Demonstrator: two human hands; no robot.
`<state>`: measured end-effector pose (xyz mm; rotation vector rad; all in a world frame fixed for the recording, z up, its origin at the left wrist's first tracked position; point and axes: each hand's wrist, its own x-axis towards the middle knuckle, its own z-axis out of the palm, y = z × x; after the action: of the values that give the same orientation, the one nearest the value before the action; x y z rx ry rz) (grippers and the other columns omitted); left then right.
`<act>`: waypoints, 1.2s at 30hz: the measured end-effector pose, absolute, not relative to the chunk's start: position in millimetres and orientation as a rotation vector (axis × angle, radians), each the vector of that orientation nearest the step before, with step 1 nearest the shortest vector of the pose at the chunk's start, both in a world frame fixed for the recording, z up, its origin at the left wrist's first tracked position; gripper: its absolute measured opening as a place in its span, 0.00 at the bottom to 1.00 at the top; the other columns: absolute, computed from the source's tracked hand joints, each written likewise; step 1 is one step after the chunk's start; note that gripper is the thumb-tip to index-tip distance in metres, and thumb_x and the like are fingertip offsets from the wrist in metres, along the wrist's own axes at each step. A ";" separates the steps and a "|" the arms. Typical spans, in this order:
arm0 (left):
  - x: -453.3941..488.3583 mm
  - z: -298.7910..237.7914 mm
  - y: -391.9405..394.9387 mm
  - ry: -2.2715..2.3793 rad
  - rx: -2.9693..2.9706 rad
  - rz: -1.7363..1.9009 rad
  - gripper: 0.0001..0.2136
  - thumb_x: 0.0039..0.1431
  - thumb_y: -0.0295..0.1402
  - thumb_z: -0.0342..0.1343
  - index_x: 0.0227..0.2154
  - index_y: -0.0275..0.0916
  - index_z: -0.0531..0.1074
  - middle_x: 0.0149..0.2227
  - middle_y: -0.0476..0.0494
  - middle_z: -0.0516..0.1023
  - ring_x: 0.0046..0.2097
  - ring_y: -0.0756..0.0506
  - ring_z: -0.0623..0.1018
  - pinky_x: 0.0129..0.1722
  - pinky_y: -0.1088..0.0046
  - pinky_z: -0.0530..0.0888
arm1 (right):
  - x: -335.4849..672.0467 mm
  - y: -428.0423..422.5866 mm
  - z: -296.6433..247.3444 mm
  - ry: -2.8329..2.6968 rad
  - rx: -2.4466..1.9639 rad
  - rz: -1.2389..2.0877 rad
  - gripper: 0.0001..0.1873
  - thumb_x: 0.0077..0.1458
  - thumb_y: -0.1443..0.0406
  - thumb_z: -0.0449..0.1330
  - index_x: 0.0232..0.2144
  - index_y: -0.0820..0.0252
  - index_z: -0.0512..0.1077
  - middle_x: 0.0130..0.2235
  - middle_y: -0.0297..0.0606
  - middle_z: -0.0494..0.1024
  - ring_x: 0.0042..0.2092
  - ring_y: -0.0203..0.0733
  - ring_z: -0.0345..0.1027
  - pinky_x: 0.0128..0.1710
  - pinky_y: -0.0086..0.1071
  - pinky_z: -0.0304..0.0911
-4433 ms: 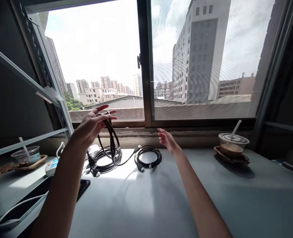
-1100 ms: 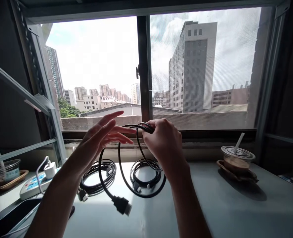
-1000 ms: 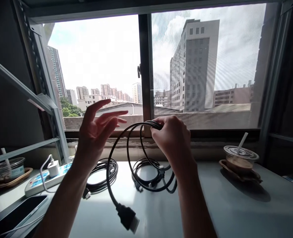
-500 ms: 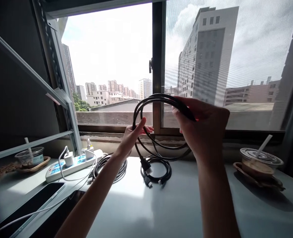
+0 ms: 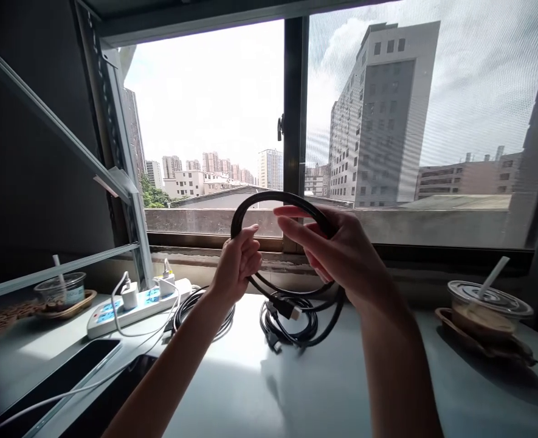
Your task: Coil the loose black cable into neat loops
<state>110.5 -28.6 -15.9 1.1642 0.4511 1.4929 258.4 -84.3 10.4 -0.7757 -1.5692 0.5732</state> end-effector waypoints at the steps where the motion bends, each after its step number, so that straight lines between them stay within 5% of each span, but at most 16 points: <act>1: 112.8 -18.0 -28.0 0.442 1.183 1.471 0.22 0.53 0.32 0.54 0.13 0.39 0.47 0.11 0.60 0.46 0.11 0.59 0.47 0.12 0.80 0.44 | 258.8 -89.6 11.8 -1.550 -0.734 0.596 0.21 0.48 0.52 0.64 0.41 0.58 0.76 0.10 0.21 0.52 0.12 0.24 0.42 0.11 0.21 0.38; 4: 120.2 -27.8 -21.0 0.416 1.266 1.400 0.22 0.49 0.36 0.56 0.12 0.39 0.48 0.11 0.59 0.47 0.12 0.56 0.57 0.14 0.80 0.54 | 259.3 -101.3 15.2 -1.490 -0.684 0.594 0.17 0.48 0.54 0.64 0.37 0.58 0.78 0.09 0.21 0.50 0.12 0.23 0.39 0.12 0.22 0.37; 9: 127.8 -39.7 -8.6 0.400 1.283 1.188 0.18 0.53 0.41 0.55 0.15 0.37 0.59 0.15 0.53 0.61 0.25 0.49 0.76 0.32 0.75 0.70 | 254.3 -97.6 15.7 -1.309 -0.621 0.491 0.10 0.46 0.58 0.65 0.30 0.57 0.79 0.09 0.21 0.50 0.11 0.24 0.40 0.10 0.23 0.36; 12: 123.8 -36.5 -6.3 0.344 1.193 1.104 0.24 0.58 0.41 0.52 0.13 0.38 0.51 0.12 0.54 0.54 0.20 0.52 0.71 0.27 0.77 0.69 | 257.8 -85.4 13.1 -1.351 -0.716 0.354 0.10 0.45 0.59 0.66 0.29 0.58 0.78 0.11 0.22 0.57 0.12 0.24 0.46 0.10 0.22 0.41; 17: 109.9 -25.5 -7.5 0.450 1.082 1.385 0.25 0.63 0.35 0.47 0.13 0.38 0.45 0.10 0.58 0.43 0.11 0.58 0.44 0.11 0.81 0.44 | 270.3 -70.5 8.6 -1.501 -0.970 0.229 0.23 0.42 0.59 0.68 0.41 0.64 0.74 0.15 0.27 0.67 0.16 0.30 0.60 0.13 0.22 0.54; 23: 119.4 -30.6 -11.0 0.507 1.137 1.390 0.24 0.62 0.37 0.48 0.13 0.38 0.47 0.10 0.58 0.45 0.12 0.58 0.46 0.12 0.81 0.45 | 263.5 -71.5 8.5 -1.572 -0.856 0.519 0.17 0.45 0.56 0.67 0.32 0.64 0.74 0.14 0.22 0.58 0.13 0.24 0.49 0.10 0.20 0.46; 28: 134.6 -50.6 -0.8 0.675 1.342 1.220 0.17 0.59 0.33 0.47 0.15 0.36 0.61 0.14 0.52 0.60 0.18 0.53 0.68 0.24 0.79 0.66 | 262.2 -79.4 13.7 -1.441 -0.824 0.562 0.16 0.44 0.57 0.67 0.19 0.63 0.69 0.12 0.23 0.54 0.13 0.23 0.46 0.09 0.20 0.40; 36: 132.7 -54.4 2.5 0.855 1.495 0.971 0.17 0.58 0.41 0.47 0.19 0.35 0.66 0.18 0.48 0.67 0.20 0.50 0.71 0.19 0.79 0.64 | 246.2 -81.7 15.2 -1.202 -0.752 0.414 0.10 0.44 0.63 0.65 0.19 0.61 0.71 0.12 0.23 0.56 0.12 0.24 0.47 0.08 0.19 0.41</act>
<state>132.7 2.5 -54.4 1.4946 0.8549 0.9713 246.2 -81.7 15.2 -0.7525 -1.2019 0.4138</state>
